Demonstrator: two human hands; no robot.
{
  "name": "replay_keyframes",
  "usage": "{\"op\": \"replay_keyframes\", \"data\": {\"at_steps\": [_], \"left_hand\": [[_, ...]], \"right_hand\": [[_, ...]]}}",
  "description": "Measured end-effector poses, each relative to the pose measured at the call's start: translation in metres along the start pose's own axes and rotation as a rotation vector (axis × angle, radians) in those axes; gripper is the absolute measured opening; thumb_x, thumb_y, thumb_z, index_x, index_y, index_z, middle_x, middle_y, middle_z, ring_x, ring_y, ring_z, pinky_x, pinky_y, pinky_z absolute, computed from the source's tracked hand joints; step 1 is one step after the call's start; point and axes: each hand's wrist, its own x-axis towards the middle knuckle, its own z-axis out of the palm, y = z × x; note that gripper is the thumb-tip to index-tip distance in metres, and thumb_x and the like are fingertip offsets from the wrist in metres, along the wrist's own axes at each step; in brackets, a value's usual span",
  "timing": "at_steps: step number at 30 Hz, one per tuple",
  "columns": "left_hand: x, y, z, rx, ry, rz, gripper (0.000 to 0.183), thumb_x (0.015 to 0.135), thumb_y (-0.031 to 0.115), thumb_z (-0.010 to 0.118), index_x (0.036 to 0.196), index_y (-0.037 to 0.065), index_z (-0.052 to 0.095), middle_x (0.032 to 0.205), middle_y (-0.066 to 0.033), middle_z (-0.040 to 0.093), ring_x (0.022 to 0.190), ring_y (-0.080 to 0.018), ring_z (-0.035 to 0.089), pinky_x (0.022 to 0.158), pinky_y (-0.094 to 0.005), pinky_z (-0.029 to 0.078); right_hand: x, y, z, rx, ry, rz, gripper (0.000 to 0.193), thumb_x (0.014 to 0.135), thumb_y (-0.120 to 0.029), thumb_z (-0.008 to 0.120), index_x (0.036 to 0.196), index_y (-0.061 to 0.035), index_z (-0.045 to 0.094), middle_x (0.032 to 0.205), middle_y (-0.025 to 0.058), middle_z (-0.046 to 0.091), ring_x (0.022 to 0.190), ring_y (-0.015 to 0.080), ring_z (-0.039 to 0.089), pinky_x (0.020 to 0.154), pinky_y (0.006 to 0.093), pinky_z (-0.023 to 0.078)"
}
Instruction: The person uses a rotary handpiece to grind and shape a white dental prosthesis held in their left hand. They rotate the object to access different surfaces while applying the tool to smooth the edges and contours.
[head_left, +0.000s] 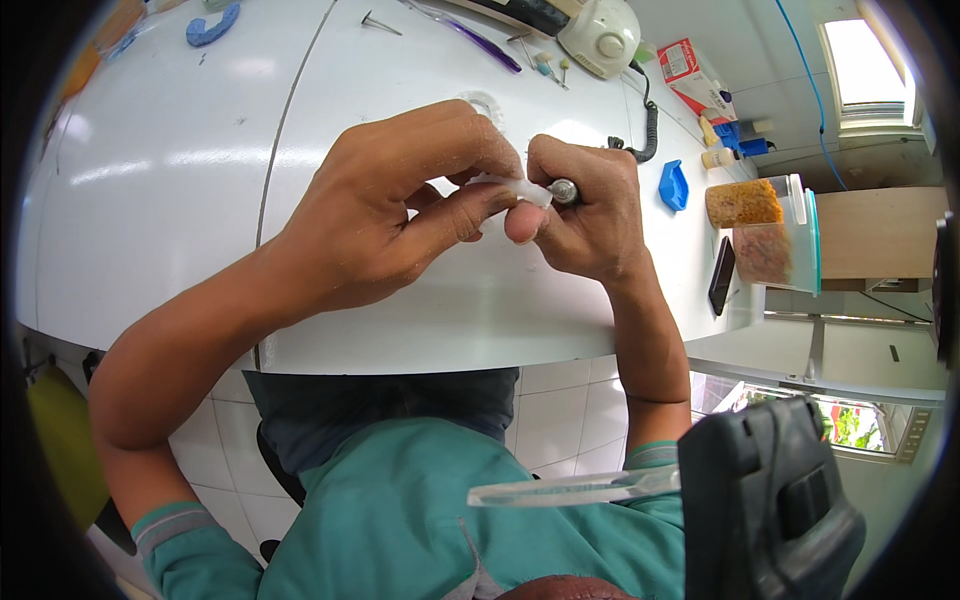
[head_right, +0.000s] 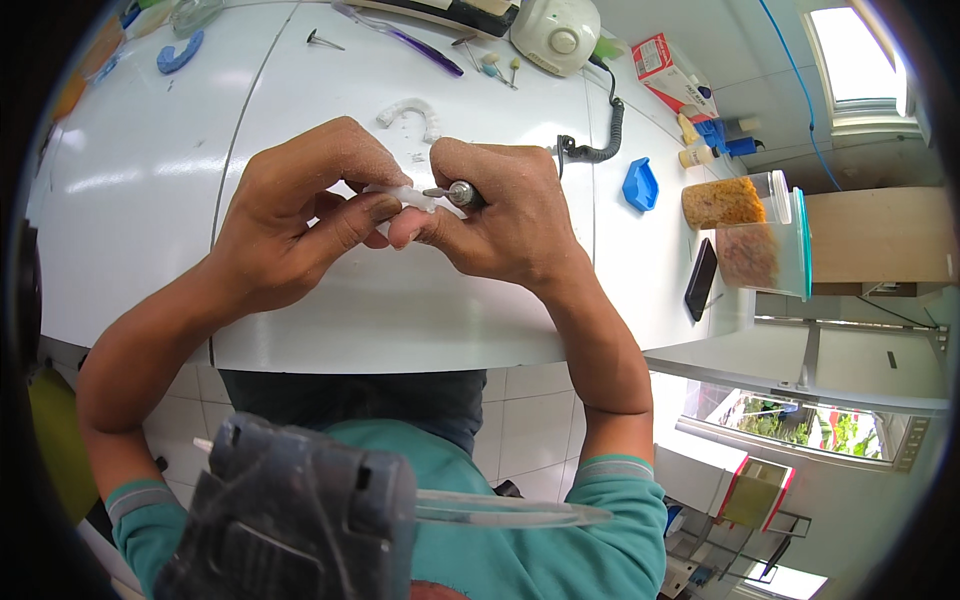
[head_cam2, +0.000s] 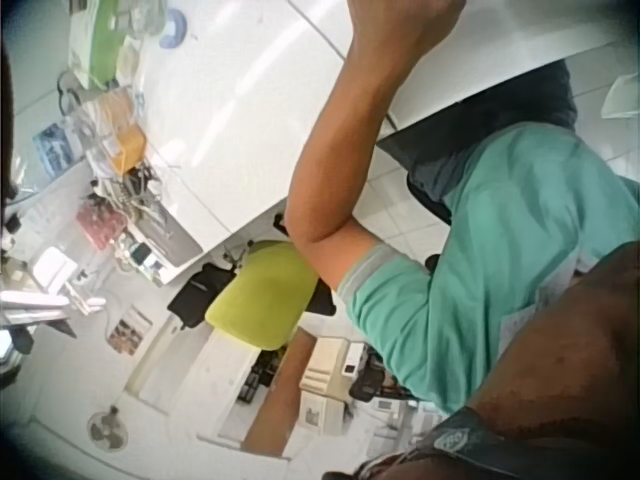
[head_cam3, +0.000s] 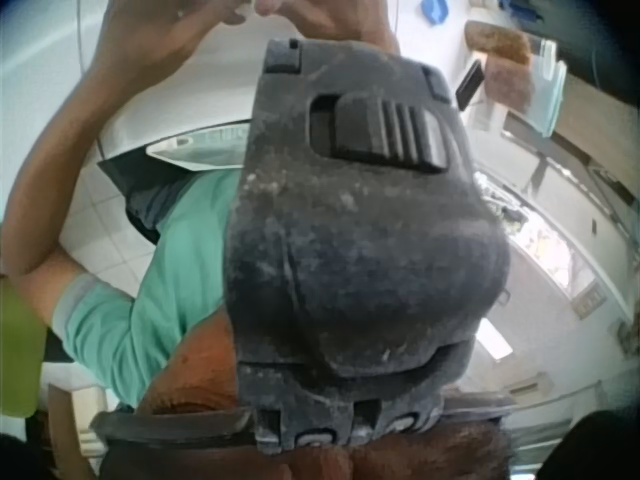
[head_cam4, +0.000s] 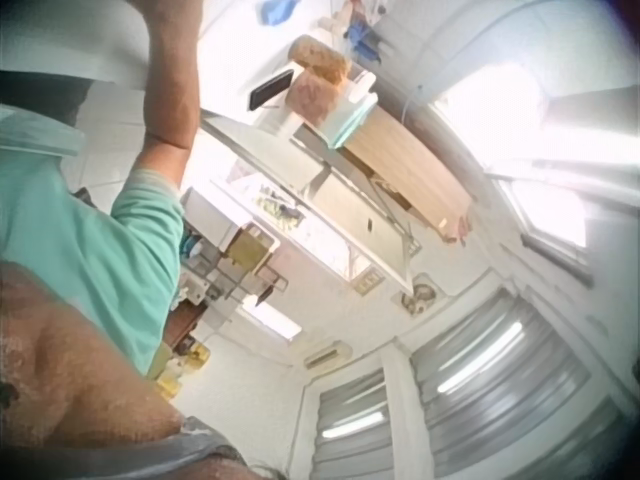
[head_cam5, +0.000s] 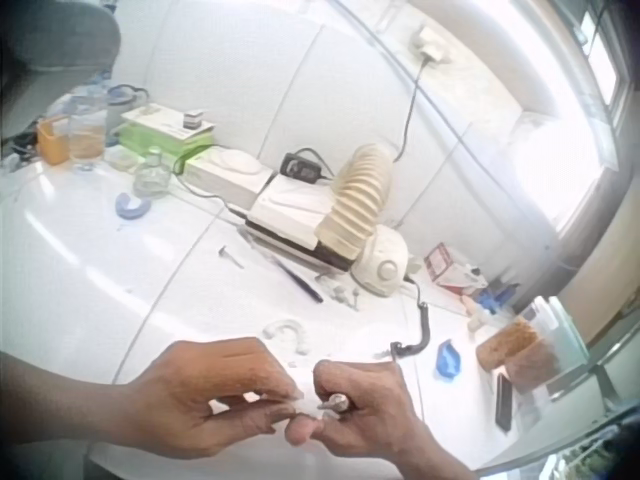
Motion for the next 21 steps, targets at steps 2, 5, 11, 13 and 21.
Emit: {"op": "replay_keyframes", "data": {"at_steps": [2, 5, 11, 13, 21], "left_hand": [[0.0000, 0.0003, -0.0001, -0.021, -0.008, 0.002, 0.014, 0.098, -0.004, 0.062, 0.112, -0.004, 0.064, 0.104, -0.0106, 0.062, 0.093, -0.0169, 0.071, 0.075, -0.0270, 0.067], [0.0006, 0.0000, 0.0006, -0.037, -0.013, 0.000, 0.014, 0.099, -0.004, 0.061, 0.112, -0.004, 0.064, 0.104, -0.0108, 0.062, 0.094, -0.0169, 0.070, 0.076, -0.0270, 0.067], [-0.0001, -0.0010, 0.0015, -0.065, -0.015, -0.005, 0.013, 0.100, -0.003, 0.061, 0.112, -0.004, 0.064, 0.104, -0.0110, 0.062, 0.096, -0.0167, 0.071, 0.078, -0.0277, 0.067], [0.0002, -0.0007, 0.0017, -0.069, -0.014, -0.001, 0.012, 0.100, -0.002, 0.061, 0.112, -0.004, 0.063, 0.104, -0.0108, 0.062, 0.096, -0.0168, 0.071, 0.078, -0.0280, 0.067], [-0.0002, -0.0018, 0.0006, -0.002, -0.004, 0.038, 0.012, 0.099, -0.002, 0.062, 0.111, -0.002, 0.064, 0.102, -0.0098, 0.062, 0.092, -0.0152, 0.070, 0.071, -0.0256, 0.065]], "right_hand": [[0.0006, -0.0007, 0.0003, 0.006, 0.014, -0.002, 0.058, 0.072, -0.057, 0.089, 0.070, -0.0076, 0.059, 0.053, 0.0033, 0.052, 0.047, 0.0170, 0.051, 0.046, 0.0309, 0.038], [0.0005, -0.0015, -0.0003, -0.002, 0.024, -0.002, 0.058, 0.072, -0.057, 0.089, 0.069, -0.0082, 0.058, 0.052, 0.0031, 0.051, 0.047, 0.0168, 0.050, 0.046, 0.0310, 0.038], [0.0003, -0.0001, 0.0006, 0.001, 0.021, -0.008, 0.058, 0.073, -0.058, 0.089, 0.070, -0.0085, 0.059, 0.052, 0.0033, 0.051, 0.047, 0.0166, 0.050, 0.046, 0.0312, 0.038], [0.0003, -0.0007, 0.0006, 0.007, 0.022, -0.004, 0.058, 0.073, -0.059, 0.088, 0.069, -0.0086, 0.058, 0.052, 0.0032, 0.050, 0.047, 0.0165, 0.050, 0.046, 0.0312, 0.038], [0.0001, 0.0009, 0.0006, -0.018, 0.020, -0.017, 0.061, 0.073, -0.060, 0.087, 0.068, -0.0089, 0.055, 0.051, 0.0032, 0.047, 0.047, 0.0167, 0.048, 0.045, 0.0312, 0.037]]}}
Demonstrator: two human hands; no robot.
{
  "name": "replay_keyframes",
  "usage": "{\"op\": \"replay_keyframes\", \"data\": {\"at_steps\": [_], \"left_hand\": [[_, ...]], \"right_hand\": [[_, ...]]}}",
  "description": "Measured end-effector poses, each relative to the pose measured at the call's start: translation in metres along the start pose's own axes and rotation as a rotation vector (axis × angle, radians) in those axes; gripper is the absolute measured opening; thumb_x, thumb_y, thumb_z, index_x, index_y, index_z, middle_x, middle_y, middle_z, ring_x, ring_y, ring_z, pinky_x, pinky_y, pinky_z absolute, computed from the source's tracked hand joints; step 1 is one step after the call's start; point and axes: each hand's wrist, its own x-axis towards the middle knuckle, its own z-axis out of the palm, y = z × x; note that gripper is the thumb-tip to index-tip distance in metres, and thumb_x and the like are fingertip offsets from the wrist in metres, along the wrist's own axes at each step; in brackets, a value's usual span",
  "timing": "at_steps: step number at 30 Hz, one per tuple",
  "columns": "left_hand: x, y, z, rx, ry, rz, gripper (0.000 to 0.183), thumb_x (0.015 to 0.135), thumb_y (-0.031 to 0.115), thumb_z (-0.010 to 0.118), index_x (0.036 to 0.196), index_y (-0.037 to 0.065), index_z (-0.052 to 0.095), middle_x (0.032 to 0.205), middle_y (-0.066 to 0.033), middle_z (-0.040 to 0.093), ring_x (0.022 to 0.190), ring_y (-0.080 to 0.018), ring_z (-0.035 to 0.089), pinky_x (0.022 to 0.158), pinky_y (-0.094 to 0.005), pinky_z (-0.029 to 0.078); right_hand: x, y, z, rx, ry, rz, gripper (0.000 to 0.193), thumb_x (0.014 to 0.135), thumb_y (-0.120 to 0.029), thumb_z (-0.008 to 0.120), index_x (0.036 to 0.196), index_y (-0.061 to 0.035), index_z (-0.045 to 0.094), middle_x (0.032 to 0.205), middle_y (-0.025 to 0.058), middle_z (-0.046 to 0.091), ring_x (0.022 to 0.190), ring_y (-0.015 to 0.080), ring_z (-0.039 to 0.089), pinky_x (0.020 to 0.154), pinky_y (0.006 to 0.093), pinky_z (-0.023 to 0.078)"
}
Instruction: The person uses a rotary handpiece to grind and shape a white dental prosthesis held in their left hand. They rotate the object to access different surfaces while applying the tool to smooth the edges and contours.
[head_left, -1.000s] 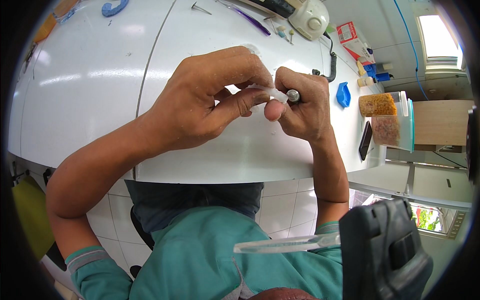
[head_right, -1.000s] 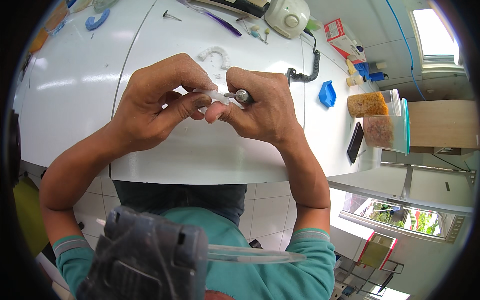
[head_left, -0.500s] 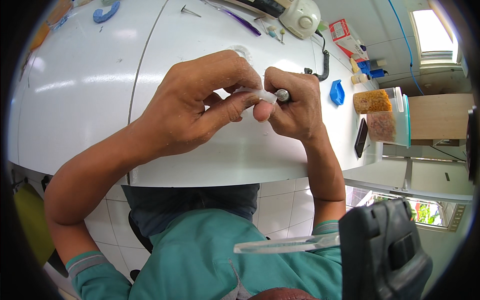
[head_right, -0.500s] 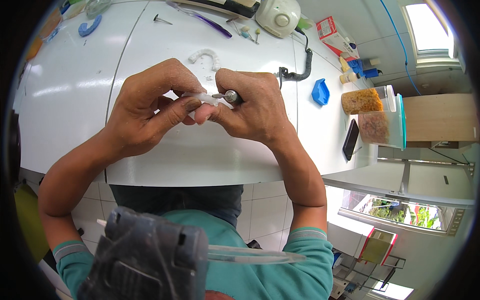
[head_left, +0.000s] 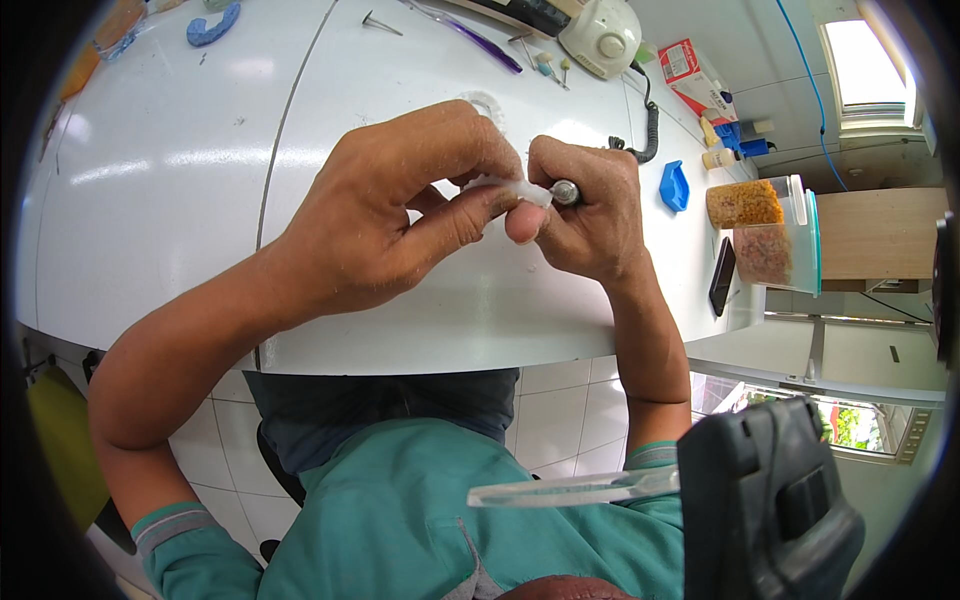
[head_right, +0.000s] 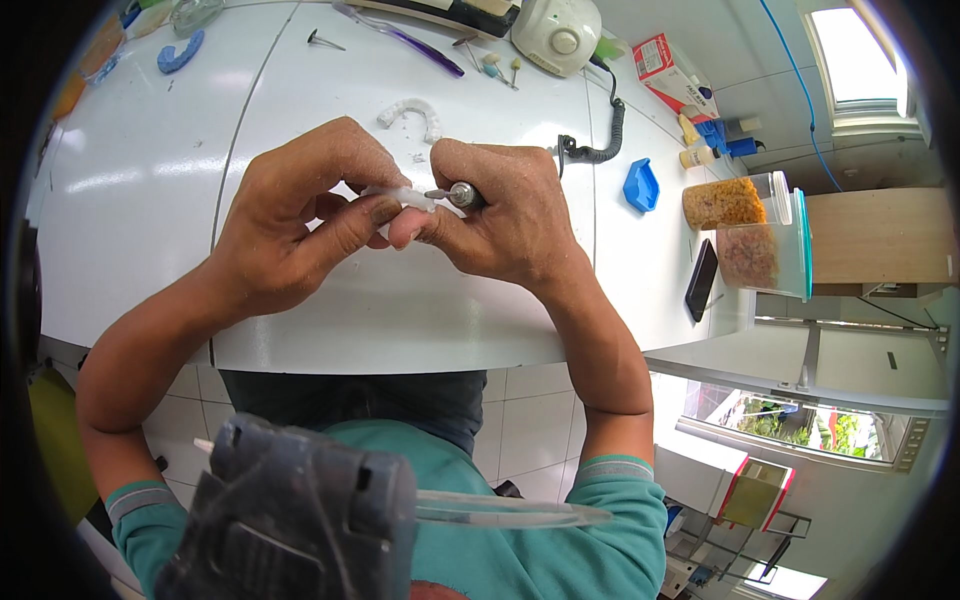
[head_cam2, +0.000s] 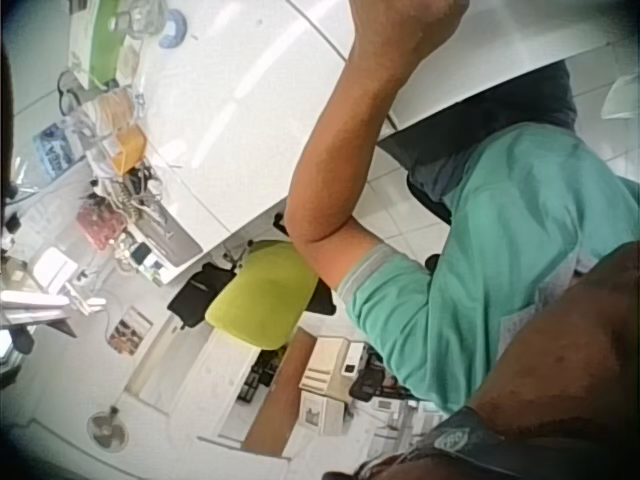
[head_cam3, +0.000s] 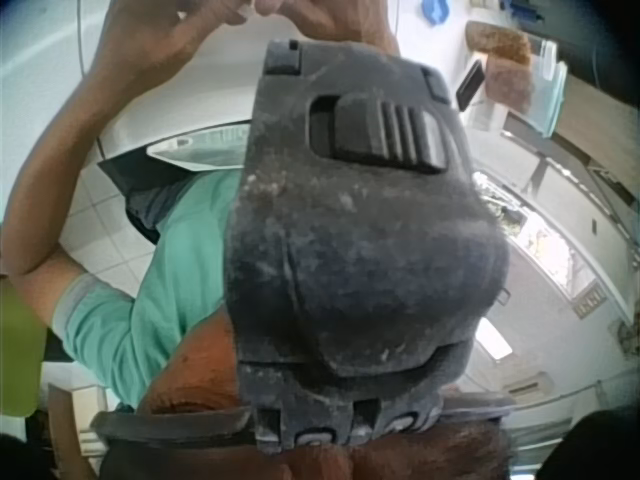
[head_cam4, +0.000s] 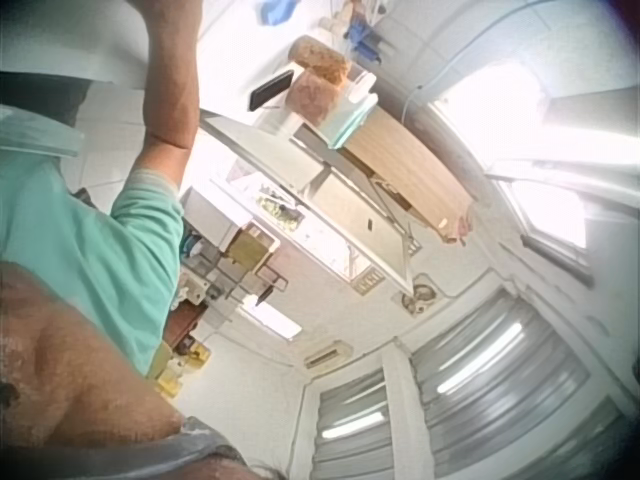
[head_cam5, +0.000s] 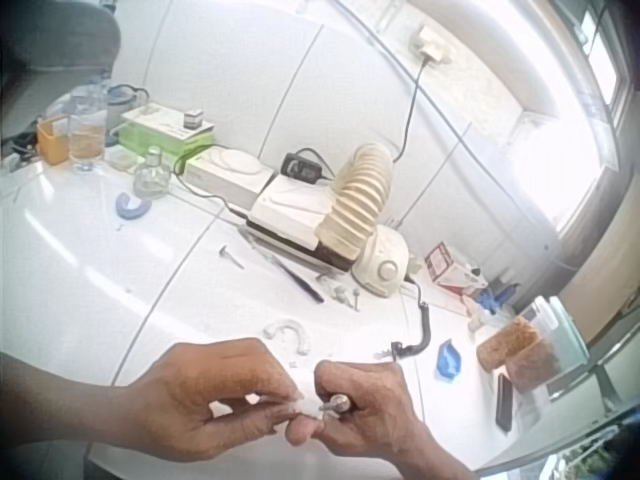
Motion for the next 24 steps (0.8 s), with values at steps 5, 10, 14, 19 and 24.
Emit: {"op": "replay_keyframes", "data": {"at_steps": [5, 10, 14, 19, 24], "left_hand": [[-0.001, 0.000, 0.001, 0.015, 0.018, 0.027, 0.011, 0.098, -0.001, 0.063, 0.109, -0.001, 0.064, 0.101, -0.0094, 0.062, 0.089, -0.0148, 0.070, 0.068, -0.0254, 0.064], [0.000, 0.002, -0.001, 0.065, 0.045, 0.063, 0.011, 0.095, 0.000, 0.066, 0.106, -0.001, 0.066, 0.097, -0.0093, 0.062, 0.084, -0.0142, 0.068, 0.064, -0.0256, 0.062], [0.000, 0.003, -0.001, 0.146, 0.073, 0.105, 0.012, 0.091, -0.001, 0.066, 0.103, 0.000, 0.066, 0.093, -0.0093, 0.062, 0.082, -0.0146, 0.067, 0.063, -0.0256, 0.061], [0.001, 0.005, -0.002, 0.165, 0.088, 0.101, 0.014, 0.090, -0.003, 0.066, 0.103, -0.001, 0.066, 0.093, -0.0090, 0.062, 0.081, -0.0149, 0.067, 0.062, -0.0258, 0.061], [0.001, 0.002, -0.002, 0.165, 0.134, 0.090, 0.012, 0.091, -0.004, 0.066, 0.103, -0.002, 0.066, 0.093, -0.0085, 0.062, 0.080, -0.0141, 0.067, 0.062, -0.0254, 0.060]], "right_hand": [[0.001, 0.000, 0.001, 0.009, 0.012, -0.006, 0.063, 0.071, -0.063, 0.087, 0.067, -0.0087, 0.055, 0.050, 0.0031, 0.047, 0.046, 0.0167, 0.047, 0.045, 0.0311, 0.037], [0.001, 0.001, 0.007, 0.001, 0.091, 0.024, 0.076, 0.075, -0.079, 0.072, 0.064, -0.0088, 0.046, 0.051, 0.0004, 0.037, 0.046, 0.0140, 0.039, 0.045, 0.0295, 0.032], [0.001, 0.001, 0.002, -0.031, 0.050, 0.028, 0.070, 0.066, -0.068, 0.087, 0.065, -0.0087, 0.050, 0.049, 0.0021, 0.044, 0.046, 0.0156, 0.045, 0.046, 0.0299, 0.037], [0.001, 0.004, 0.002, -0.037, 0.036, 0.026, 0.070, 0.066, -0.068, 0.087, 0.064, -0.0095, 0.049, 0.050, 0.0010, 0.043, 0.046, 0.0136, 0.044, 0.045, 0.0291, 0.035], [0.003, -0.003, -0.005, 0.104, 0.123, 0.007, 0.058, 0.075, -0.054, 0.090, 0.068, -0.0096, 0.053, 0.052, -0.0014, 0.047, 0.046, 0.0103, 0.044, 0.044, 0.0262, 0.034]]}}
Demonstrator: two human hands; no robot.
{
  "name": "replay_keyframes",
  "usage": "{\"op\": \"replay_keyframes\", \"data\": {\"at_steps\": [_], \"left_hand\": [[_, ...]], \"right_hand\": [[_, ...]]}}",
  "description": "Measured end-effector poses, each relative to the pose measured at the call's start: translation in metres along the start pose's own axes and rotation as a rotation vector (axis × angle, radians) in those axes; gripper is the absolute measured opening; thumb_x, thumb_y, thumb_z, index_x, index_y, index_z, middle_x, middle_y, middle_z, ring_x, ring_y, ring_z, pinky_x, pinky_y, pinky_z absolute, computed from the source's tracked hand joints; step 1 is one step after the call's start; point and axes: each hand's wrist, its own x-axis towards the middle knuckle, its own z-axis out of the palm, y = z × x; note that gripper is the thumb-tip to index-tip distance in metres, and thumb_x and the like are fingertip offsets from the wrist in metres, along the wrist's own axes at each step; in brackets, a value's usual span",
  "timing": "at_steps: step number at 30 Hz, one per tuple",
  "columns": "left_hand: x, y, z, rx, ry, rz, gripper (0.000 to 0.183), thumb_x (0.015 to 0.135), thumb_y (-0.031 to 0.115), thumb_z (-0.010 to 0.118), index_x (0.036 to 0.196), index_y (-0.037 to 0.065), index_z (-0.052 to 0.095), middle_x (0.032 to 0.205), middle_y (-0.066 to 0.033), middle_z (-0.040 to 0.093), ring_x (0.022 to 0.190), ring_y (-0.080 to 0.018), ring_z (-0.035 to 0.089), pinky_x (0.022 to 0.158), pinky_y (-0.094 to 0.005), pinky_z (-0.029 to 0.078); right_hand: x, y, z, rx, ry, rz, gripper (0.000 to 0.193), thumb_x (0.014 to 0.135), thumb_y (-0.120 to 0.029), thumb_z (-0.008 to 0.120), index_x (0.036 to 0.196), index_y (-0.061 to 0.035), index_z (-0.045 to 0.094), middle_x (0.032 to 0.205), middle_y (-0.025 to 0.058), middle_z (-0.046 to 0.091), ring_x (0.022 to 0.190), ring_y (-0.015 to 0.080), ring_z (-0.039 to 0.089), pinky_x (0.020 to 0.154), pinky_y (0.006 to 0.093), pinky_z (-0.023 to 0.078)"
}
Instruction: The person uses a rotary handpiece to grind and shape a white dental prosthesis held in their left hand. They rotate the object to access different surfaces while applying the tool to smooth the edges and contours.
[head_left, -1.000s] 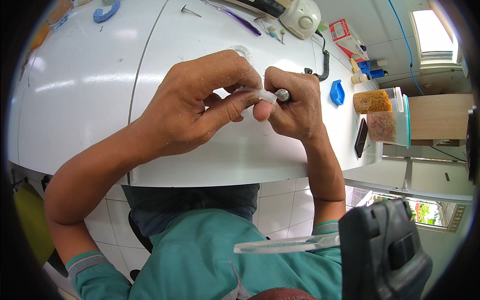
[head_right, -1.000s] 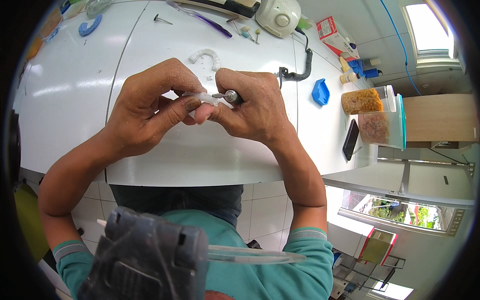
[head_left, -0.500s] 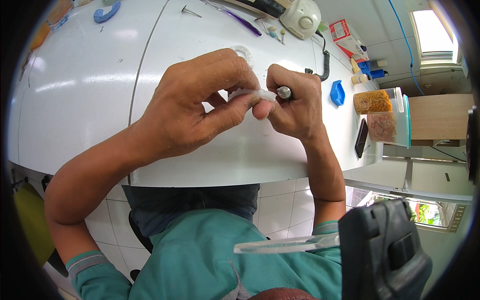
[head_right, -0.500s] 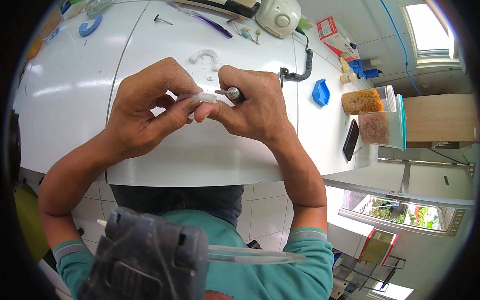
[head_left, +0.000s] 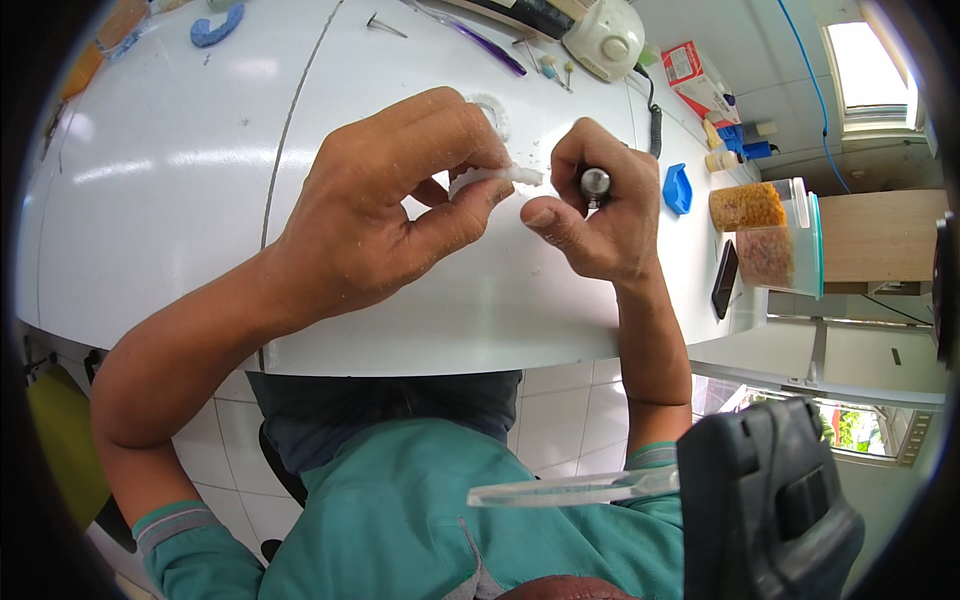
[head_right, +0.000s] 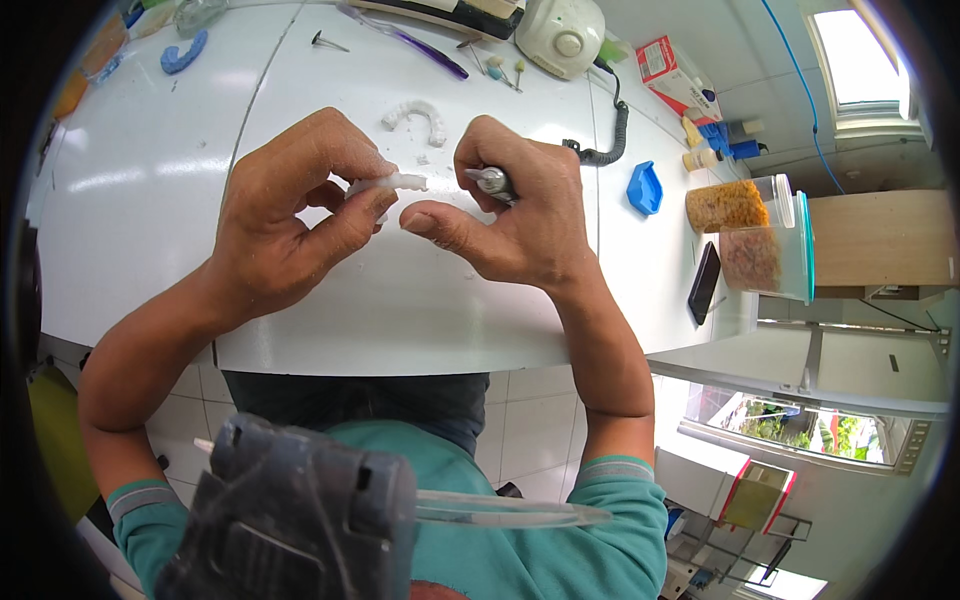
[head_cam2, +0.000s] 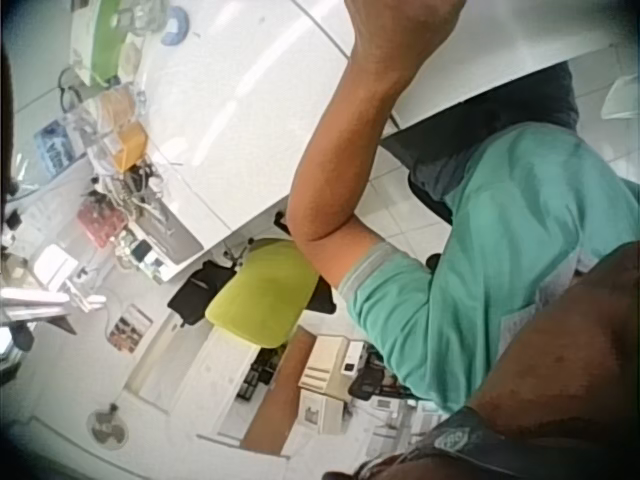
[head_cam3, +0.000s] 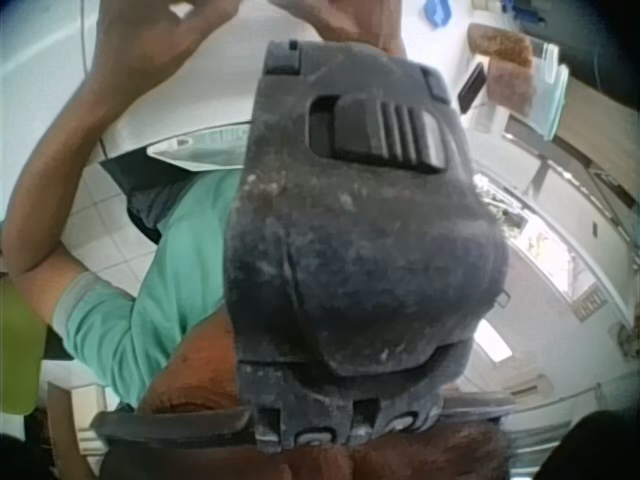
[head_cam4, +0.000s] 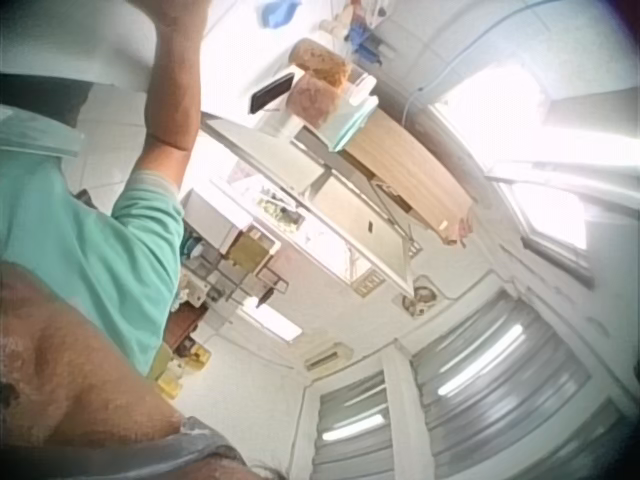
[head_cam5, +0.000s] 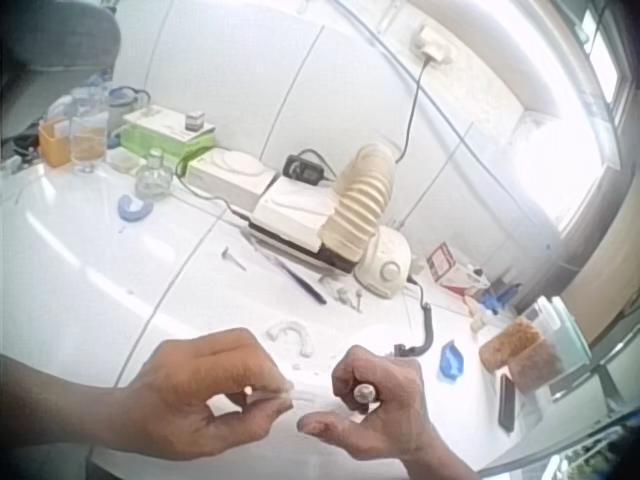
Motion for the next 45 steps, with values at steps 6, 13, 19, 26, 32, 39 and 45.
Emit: {"op": "replay_keyframes", "data": {"at_steps": [6, 13, 19, 26, 32, 39, 45], "left_hand": [[0.000, 0.001, 0.003, -0.050, 0.035, -0.096, 0.007, 0.095, -0.002, 0.065, 0.102, -0.003, 0.064, 0.093, -0.0074, 0.062, 0.078, -0.0126, 0.067, 0.064, -0.0245, 0.061], [-0.002, 0.000, 0.005, -0.057, 0.018, -0.134, 0.007, 0.096, 0.000, 0.064, 0.102, -0.003, 0.063, 0.091, -0.0066, 0.063, 0.079, -0.0114, 0.067, 0.066, -0.0246, 0.062], [-0.002, 0.004, 0.004, -0.142, -0.045, -0.262, 0.008, 0.099, 0.003, 0.063, 0.102, -0.003, 0.062, 0.091, -0.0071, 0.063, 0.082, -0.0110, 0.067, 0.069, -0.0257, 0.064], [0.000, 0.004, 0.004, -0.304, -0.025, -0.373, 0.011, 0.101, 0.008, 0.062, 0.103, -0.001, 0.058, 0.092, -0.0070, 0.062, 0.085, -0.0112, 0.067, 0.073, -0.0288, 0.066], [-0.001, 0.003, 0.005, -0.310, -0.026, -0.352, 0.011, 0.101, 0.010, 0.062, 0.104, -0.001, 0.059, 0.091, -0.0064, 0.061, 0.085, -0.0113, 0.067, 0.073, -0.0292, 0.067], [0.000, 0.000, 0.004, -0.231, -0.037, -0.296, 0.014, 0.101, 0.010, 0.064, 0.108, -0.002, 0.061, 0.095, -0.0071, 0.064, 0.085, -0.0107, 0.068, 0.072, -0.0270, 0.066], [-0.001, 0.005, 0.004, -0.251, -0.065, -0.286, 0.013, 0.101, 0.007, 0.063, 0.111, -0.003, 0.064, 0.096, -0.0077, 0.065, 0.086, -0.0113, 0.069, 0.073, -0.0264, 0.065]], "right_hand": [[0.000, -0.013, -0.001, 0.011, 0.111, -0.077, 0.021, 0.074, -0.011, 0.085, 0.090, -0.0039, 0.073, 0.068, 0.0014, 0.065, 0.047, 0.0049, 0.050, 0.044, 0.0212, 0.033], [-0.001, -0.012, 0.009, -0.056, 0.150, -0.143, 0.008, 0.079, 0.001, 0.075, 0.087, -0.0017, 0.073, 0.072, 0.0042, 0.069, 0.049, 0.0062, 0.052, 0.044, 0.0229, 0.036], [-0.004, -0.011, 0.011, -0.025, 0.193, -0.115, 0.006, 0.083, 0.004, 0.068, 0.085, -0.0003, 0.071, 0.069, 0.0042, 0.067, 0.051, 0.0072, 0.056, 0.047, 0.0231, 0.041], [-0.004, -0.014, 0.004, -0.025, 0.216, 0.000, 0.013, 0.079, 0.004, 0.070, 0.091, -0.0003, 0.071, 0.075, 0.0041, 0.070, 0.051, 0.0044, 0.055, 0.049, 0.0209, 0.041], [-0.002, -0.018, 0.005, -0.108, 0.161, -0.111, 0.020, 0.073, 0.002, 0.078, 0.092, -0.0032, 0.074, 0.076, 0.0029, 0.070, 0.048, 0.0038, 0.051, 0.044, 0.0212, 0.036], [-0.003, -0.016, 0.007, -0.177, 0.170, -0.198, 0.019, 0.074, 0.003, 0.080, 0.090, -0.0051, 0.075, 0.073, 0.0036, 0.070, 0.047, 0.0060, 0.052, 0.043, 0.0221, 0.036], [-0.003, -0.008, 0.000, -0.013, 0.153, -0.148, 0.007, 0.080, 0.000, 0.075, 0.086, -0.0031, 0.072, 0.070, 0.0043, 0.069, 0.049, 0.0081, 0.055, 0.046, 0.0245, 0.041]]}}
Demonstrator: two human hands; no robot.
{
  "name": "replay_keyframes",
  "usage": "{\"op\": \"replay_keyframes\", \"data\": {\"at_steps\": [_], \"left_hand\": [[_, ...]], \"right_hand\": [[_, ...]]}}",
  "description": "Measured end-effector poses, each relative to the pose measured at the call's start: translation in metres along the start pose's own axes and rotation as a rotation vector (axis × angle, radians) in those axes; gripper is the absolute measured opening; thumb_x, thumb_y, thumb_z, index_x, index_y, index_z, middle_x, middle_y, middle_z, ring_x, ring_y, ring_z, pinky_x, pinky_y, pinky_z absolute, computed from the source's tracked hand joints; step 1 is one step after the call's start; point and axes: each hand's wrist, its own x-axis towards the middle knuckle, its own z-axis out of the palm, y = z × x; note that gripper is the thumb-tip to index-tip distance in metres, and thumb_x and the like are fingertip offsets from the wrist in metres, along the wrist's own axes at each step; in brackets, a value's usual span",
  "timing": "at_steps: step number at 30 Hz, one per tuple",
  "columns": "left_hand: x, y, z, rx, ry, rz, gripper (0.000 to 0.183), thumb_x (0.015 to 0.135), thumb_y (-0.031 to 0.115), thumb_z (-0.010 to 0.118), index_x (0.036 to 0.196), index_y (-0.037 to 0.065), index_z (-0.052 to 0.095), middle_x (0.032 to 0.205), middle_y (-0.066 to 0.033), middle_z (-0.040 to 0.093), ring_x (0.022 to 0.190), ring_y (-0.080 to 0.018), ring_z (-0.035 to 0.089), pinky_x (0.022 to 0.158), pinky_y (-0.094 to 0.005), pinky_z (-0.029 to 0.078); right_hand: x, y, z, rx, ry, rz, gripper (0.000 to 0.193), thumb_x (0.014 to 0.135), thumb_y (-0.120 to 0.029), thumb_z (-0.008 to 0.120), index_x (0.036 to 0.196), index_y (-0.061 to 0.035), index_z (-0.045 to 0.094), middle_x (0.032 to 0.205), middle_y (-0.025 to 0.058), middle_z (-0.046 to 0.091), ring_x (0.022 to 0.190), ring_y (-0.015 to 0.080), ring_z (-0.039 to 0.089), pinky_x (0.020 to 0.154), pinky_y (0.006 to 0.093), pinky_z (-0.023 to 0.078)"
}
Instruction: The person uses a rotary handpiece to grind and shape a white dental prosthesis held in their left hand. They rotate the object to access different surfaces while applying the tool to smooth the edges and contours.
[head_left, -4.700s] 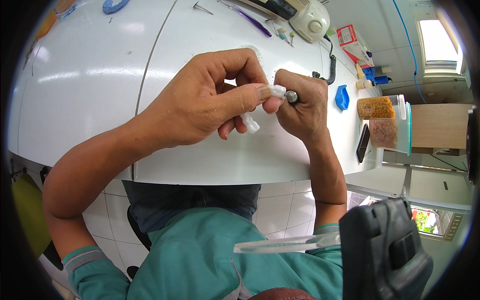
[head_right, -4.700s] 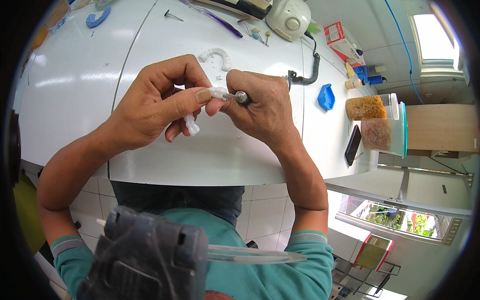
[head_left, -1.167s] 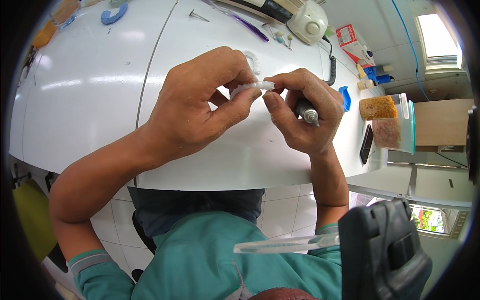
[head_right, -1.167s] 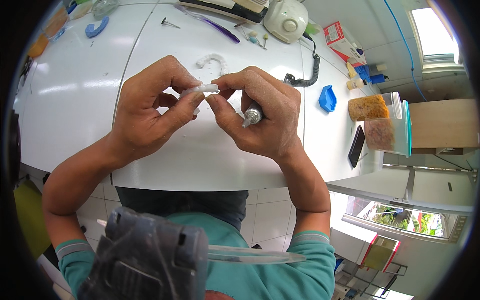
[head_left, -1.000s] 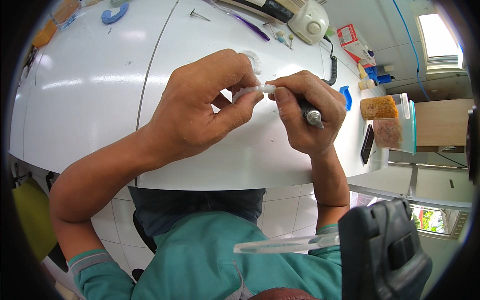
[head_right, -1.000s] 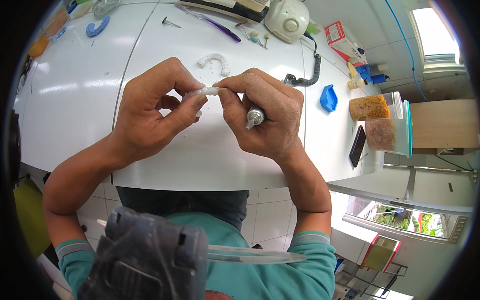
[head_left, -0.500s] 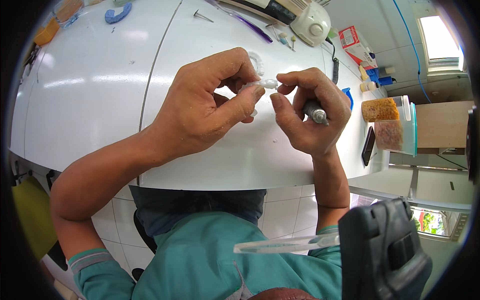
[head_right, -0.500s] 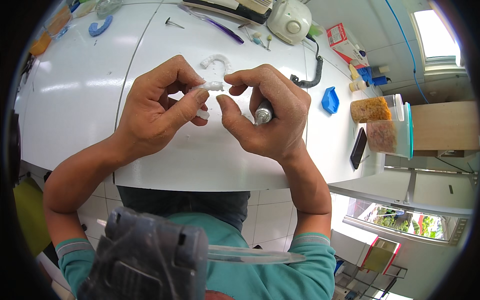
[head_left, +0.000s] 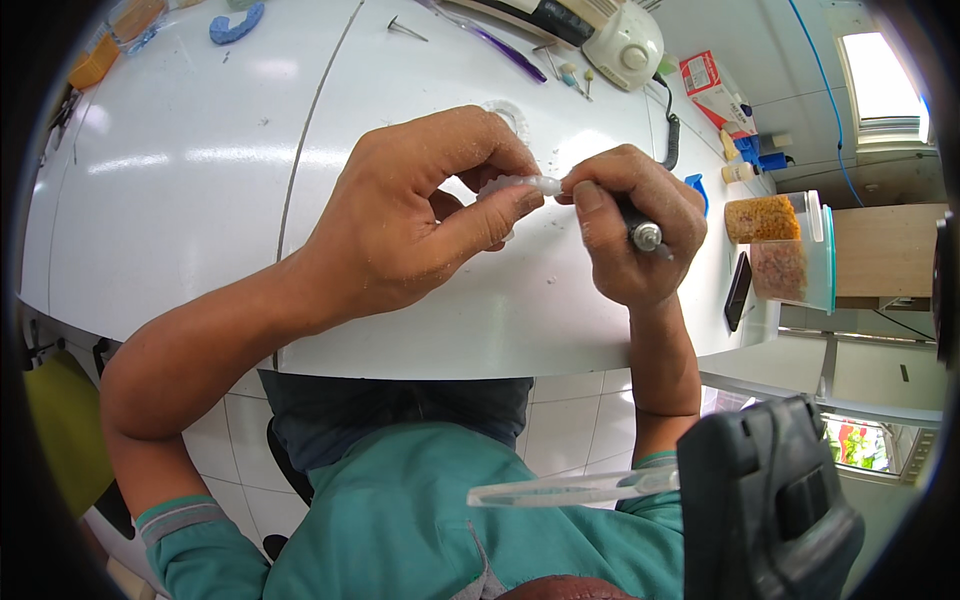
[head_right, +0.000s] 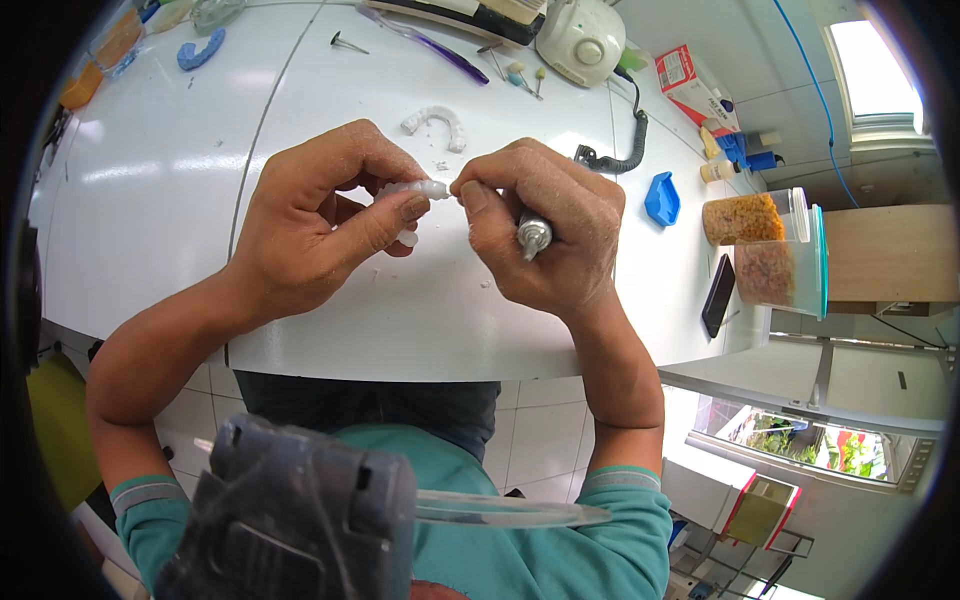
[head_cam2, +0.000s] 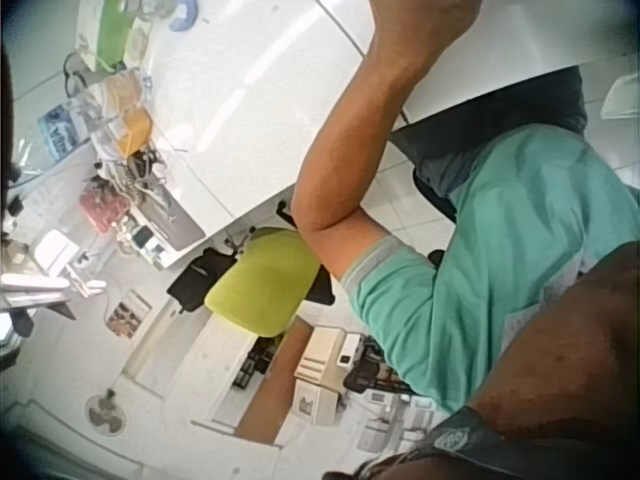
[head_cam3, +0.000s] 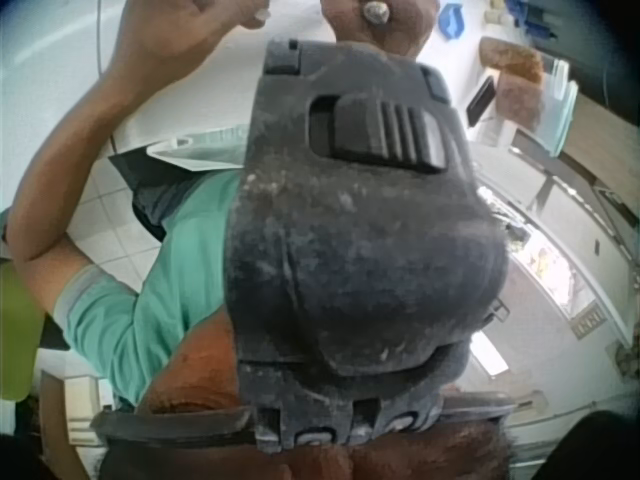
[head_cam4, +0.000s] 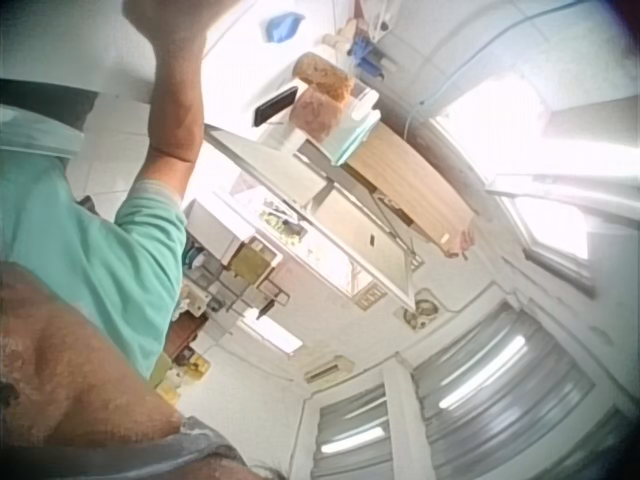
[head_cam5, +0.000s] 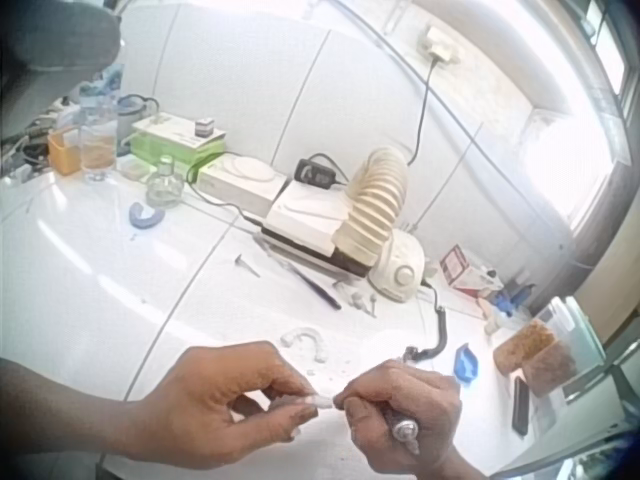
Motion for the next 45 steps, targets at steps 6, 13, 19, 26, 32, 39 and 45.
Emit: {"op": "replay_keyframes", "data": {"at_steps": [6, 13, 19, 26, 32, 39, 45], "left_hand": [[-0.001, 0.004, -0.002, -0.032, 0.016, -0.034, 0.013, 0.101, 0.005, 0.062, 0.111, -0.004, 0.063, 0.099, -0.0084, 0.065, 0.089, -0.0122, 0.069, 0.073, -0.0267, 0.066], [-0.002, 0.004, 0.001, -0.128, -0.034, -0.001, 0.014, 0.101, 0.005, 0.065, 0.112, -0.005, 0.065, 0.099, -0.0086, 0.064, 0.090, -0.0140, 0.069, 0.073, -0.0270, 0.065], [-0.002, 0.002, 0.002, -0.176, -0.056, 0.053, 0.015, 0.101, 0.006, 0.066, 0.111, -0.004, 0.065, 0.100, -0.0090, 0.064, 0.089, -0.0150, 0.070, 0.072, -0.0266, 0.065], [-0.001, 0.001, 0.001, -0.178, -0.092, 0.049, 0.015, 0.101, 0.007, 0.066, 0.112, -0.003, 0.065, 0.104, -0.0089, 0.064, 0.093, -0.0158, 0.071, 0.072, -0.0273, 0.066], [-0.002, 0.004, 0.000, -0.201, -0.107, 0.052, 0.016, 0.101, 0.008, 0.066, 0.112, -0.003, 0.065, 0.102, -0.0086, 0.064, 0.093, -0.0154, 0.070, 0.072, -0.0277, 0.066], [-0.003, 0.007, 0.003, -0.220, -0.119, 0.061, 0.017, 0.100, 0.008, 0.067, 0.113, -0.003, 0.064, 0.102, -0.0090, 0.064, 0.092, -0.0148, 0.069, 0.072, -0.0277, 0.066], [-0.004, 0.007, 0.003, -0.226, -0.096, 0.055, 0.018, 0.100, 0.007, 0.066, 0.114, -0.004, 0.064, 0.100, -0.0088, 0.063, 0.091, -0.0144, 0.069, 0.073, -0.0283, 0.067]], "right_hand": [[-0.002, 0.008, -0.004, -0.047, -0.096, 0.190, 0.064, 0.076, -0.066, 0.084, 0.071, -0.0090, 0.054, 0.055, -0.0023, 0.049, 0.047, 0.0093, 0.047, 0.045, 0.0229, 0.035], [-0.002, 0.012, 0.005, -0.106, -0.180, 0.131, 0.075, 0.056, -0.077, 0.085, 0.071, -0.0119, 0.051, 0.054, -0.0021, 0.045, 0.047, 0.0098, 0.045, 0.044, 0.0223, 0.035], [-0.001, 0.011, 0.009, -0.046, -0.209, 0.091, 0.070, 0.069, -0.071, 0.083, 0.068, -0.0094, 0.051, 0.054, 0.0010, 0.045, 0.049, 0.0128, 0.046, 0.045, 0.0289, 0.036], [-0.002, 0.012, 0.008, -0.031, -0.233, 0.087, 0.062, 0.078, -0.062, 0.083, 0.070, -0.0091, 0.052, 0.056, 0.0020, 0.044, 0.051, 0.0154, 0.046, 0.047, 0.0316, 0.035], [-0.004, 0.012, 0.008, -0.003, -0.243, 0.110, 0.062, 0.080, -0.063, 0.081, 0.071, -0.0099, 0.050, 0.056, 0.0027, 0.043, 0.051, 0.0177, 0.046, 0.048, 0.0325, 0.036], [-0.005, 0.015, 0.007, 0.045, -0.226, 0.099, 0.075, 0.078, -0.084, 0.064, 0.071, -0.0113, 0.049, 0.058, 0.0017, 0.044, 0.049, 0.0176, 0.047, 0.046, 0.0317, 0.036], [-0.003, 0.013, 0.008, 0.087, -0.219, 0.121, 0.078, 0.073, -0.091, 0.057, 0.071, -0.0131, 0.050, 0.057, 0.0000, 0.043, 0.049, 0.0162, 0.048, 0.046, 0.0304, 0.035]]}}
